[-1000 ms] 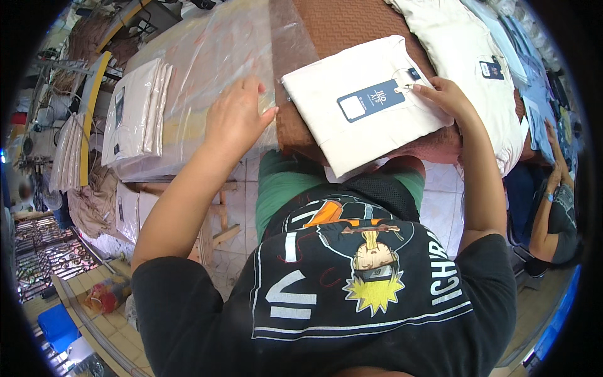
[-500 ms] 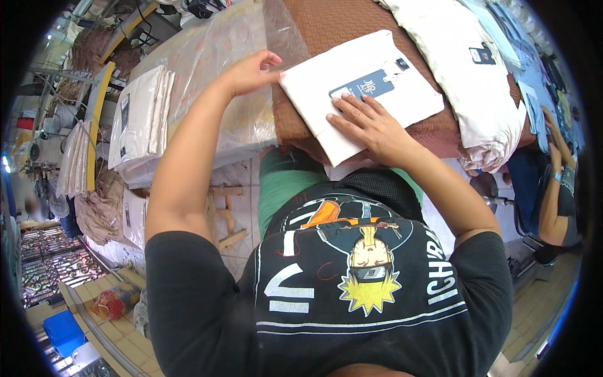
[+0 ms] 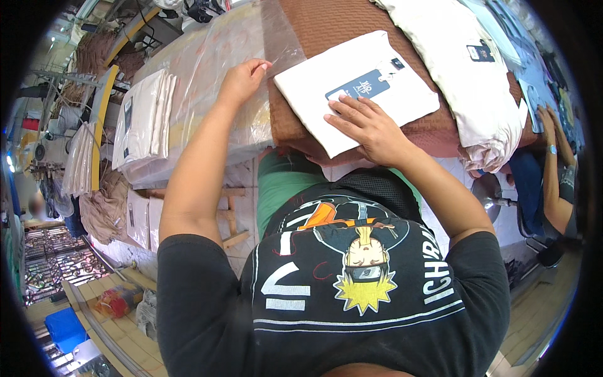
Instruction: The person folds a shirt around a piece of cardboard, then places the folded shirt into a plastic bag and seals it.
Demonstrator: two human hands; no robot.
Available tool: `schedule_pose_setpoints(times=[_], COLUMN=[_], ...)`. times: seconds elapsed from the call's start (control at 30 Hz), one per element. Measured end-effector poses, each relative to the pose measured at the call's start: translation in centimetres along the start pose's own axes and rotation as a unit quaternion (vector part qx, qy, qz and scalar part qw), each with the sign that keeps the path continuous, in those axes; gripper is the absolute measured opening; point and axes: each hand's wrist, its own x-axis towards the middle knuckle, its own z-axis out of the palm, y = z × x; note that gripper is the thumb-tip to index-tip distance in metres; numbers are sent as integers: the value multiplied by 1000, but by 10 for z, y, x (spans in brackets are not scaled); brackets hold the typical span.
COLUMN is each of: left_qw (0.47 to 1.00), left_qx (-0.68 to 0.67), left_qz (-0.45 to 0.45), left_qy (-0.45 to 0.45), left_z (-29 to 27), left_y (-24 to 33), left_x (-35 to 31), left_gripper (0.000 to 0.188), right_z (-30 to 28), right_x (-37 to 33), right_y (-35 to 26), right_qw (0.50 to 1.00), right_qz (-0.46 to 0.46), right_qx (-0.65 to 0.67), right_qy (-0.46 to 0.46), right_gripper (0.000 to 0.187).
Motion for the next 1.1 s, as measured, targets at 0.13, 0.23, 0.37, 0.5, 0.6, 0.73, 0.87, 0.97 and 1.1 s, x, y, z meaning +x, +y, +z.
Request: schedule_pose_setpoints(times=[0.13, 0.23, 0.37, 0.5, 0.6, 0.73, 0.87, 0.97, 1.1], left_qw=[987, 945, 918, 970, 999, 974, 972, 978, 985], left_qx=[87, 265, 314, 178, 31, -163, -125, -72, 93], left_qz=[133, 156, 174, 131, 41, -124, -153, -153, -125], left_qy=[-1, 112, 169, 102, 0, -98, -125, -120, -80], left_z=[0, 21, 31, 28, 11, 3, -3, 0, 7], left_y=[13, 17, 7, -8, -27, 28, 50, 55, 72], left_x=[-10, -40, -37, -4, 27, 41, 42, 43, 46], left_gripper=[48, 57, 57, 40, 35, 38, 40, 41, 35], right_z=[-1, -3, -5, -5, -7, -6, -6, -4, 0], right_x=[-2, -3, -2, -2, 0, -4, -2, 0, 1], right_y=[2, 3, 4, 6, 2, 8, 7, 5, 3], right_qw=[1000, 999, 998, 998, 996, 996, 996, 996, 996], right_qz=[13, 21, 27, 28, 24, 39, 32, 32, 42], right_qx=[20, 27, 44, 53, 70, 65, 67, 59, 43], right_qy=[11, 5, 19, 37, 46, 49, 54, 58, 64], right_gripper=[72, 71, 68, 66, 66, 66, 65, 64, 61])
